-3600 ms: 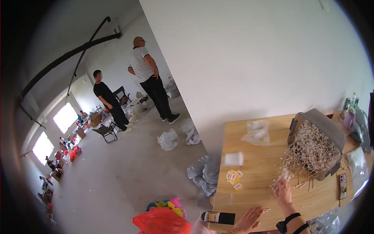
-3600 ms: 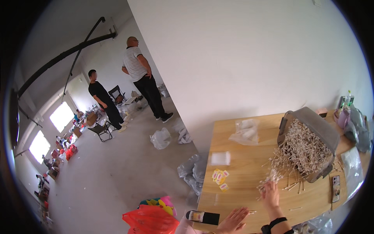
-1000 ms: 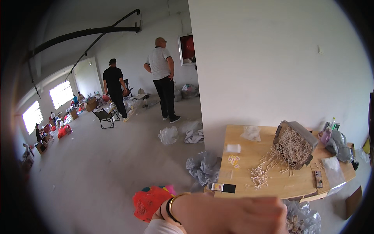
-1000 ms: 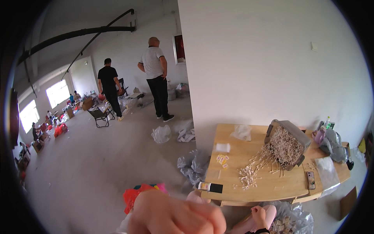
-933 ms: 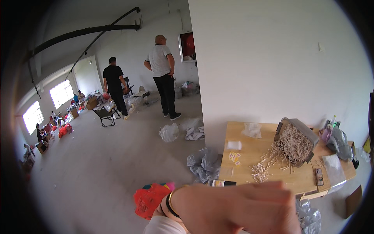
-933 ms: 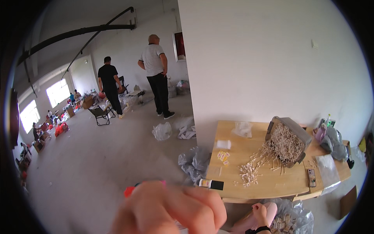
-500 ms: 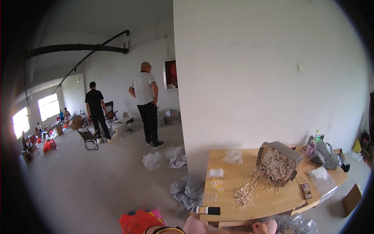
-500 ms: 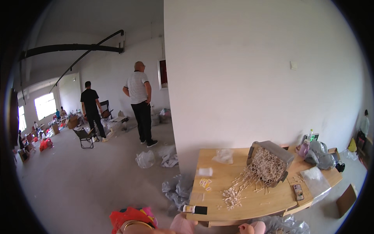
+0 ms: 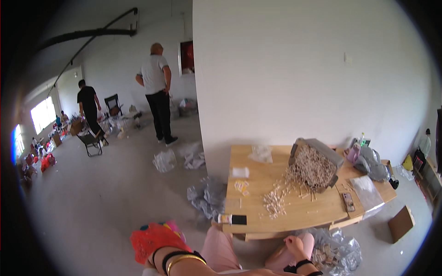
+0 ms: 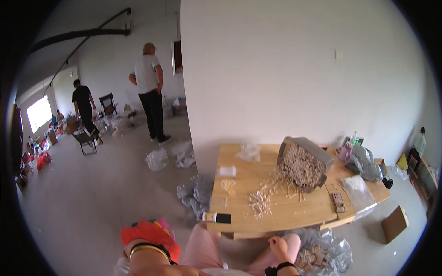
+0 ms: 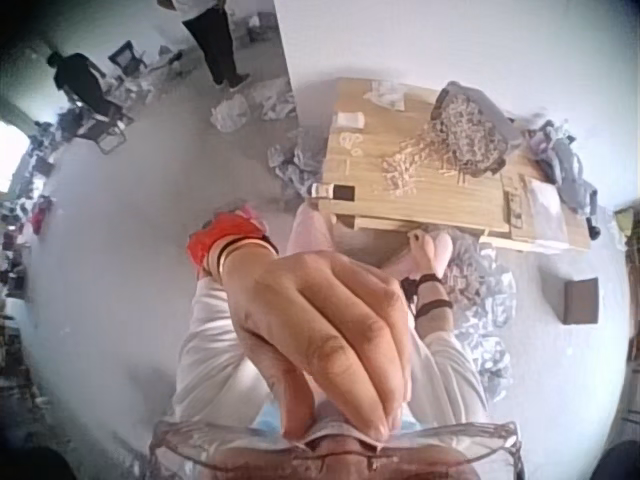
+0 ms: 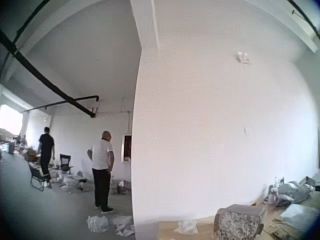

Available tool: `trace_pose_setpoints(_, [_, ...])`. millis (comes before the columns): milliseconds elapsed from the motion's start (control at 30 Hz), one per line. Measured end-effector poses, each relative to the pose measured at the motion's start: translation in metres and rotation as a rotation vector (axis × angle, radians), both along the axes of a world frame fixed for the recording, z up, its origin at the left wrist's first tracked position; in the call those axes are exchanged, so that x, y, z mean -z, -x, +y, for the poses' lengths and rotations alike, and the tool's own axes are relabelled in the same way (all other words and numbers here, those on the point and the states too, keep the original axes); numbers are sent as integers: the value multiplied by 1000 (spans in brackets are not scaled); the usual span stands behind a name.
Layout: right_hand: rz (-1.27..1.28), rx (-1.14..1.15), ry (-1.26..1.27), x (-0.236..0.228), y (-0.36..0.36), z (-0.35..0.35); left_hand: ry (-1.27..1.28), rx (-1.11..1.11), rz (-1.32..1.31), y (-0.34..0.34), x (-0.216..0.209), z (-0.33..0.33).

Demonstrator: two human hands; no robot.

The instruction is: Sorting and aligning cotton swabs on a wooden table.

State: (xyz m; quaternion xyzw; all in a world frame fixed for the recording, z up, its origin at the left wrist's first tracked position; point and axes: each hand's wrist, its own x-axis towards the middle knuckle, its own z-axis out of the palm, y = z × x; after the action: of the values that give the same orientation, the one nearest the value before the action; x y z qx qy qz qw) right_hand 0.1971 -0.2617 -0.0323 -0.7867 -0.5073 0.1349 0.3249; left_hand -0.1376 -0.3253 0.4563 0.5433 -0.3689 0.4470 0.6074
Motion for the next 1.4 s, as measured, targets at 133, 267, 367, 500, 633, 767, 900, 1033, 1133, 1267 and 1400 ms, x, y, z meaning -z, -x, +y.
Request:
trace_pose_setpoints(133, [11, 8, 6, -7, -5, 2, 16, 8, 8, -4, -10, 8])
trace_pose_setpoints(267, [41, 8, 5, -15, -1, -5, -196, -26, -47, -8, 2, 19])
trace_pose_setpoints(367, [3, 0, 80, -20, 5, -14, 95, 68, 177, 8, 8, -6])
trace_pose_setpoints(500, [2, 30, 116, -21, 12, -18, 27, 44, 55, -1, 10, -2])
trace_pose_setpoints(633, [4, 20, 141, -26, 14, -15, -151, 58, 35, -6, 11, 17])
trace_pose_setpoints(767, [0, 13, 153, -30, 15, -12, -256, 50, 60, -9, 19, 35])
trace_pose_setpoints(900, [-33, 2, 111, -33, 17, -12, -125, 131, 84, -15, 26, 53])
trace_pose_setpoints(1033, [-51, 17, 86, -27, 15, -9, -91, 108, 418, -11, 46, 101])
trace_pose_setpoints(1133, [-45, 30, 83, -32, 19, -11, -173, -487, 757, -26, 87, 137])
trace_pose_setpoints(1267, [1, -2, 100, -24, 17, -1, -429, -1054, 1070, -48, 196, 179])
trace_pose_setpoints(1400, [99, 7, 57, -9, 9, 12, -422, -1074, 1181, -46, 291, 210])
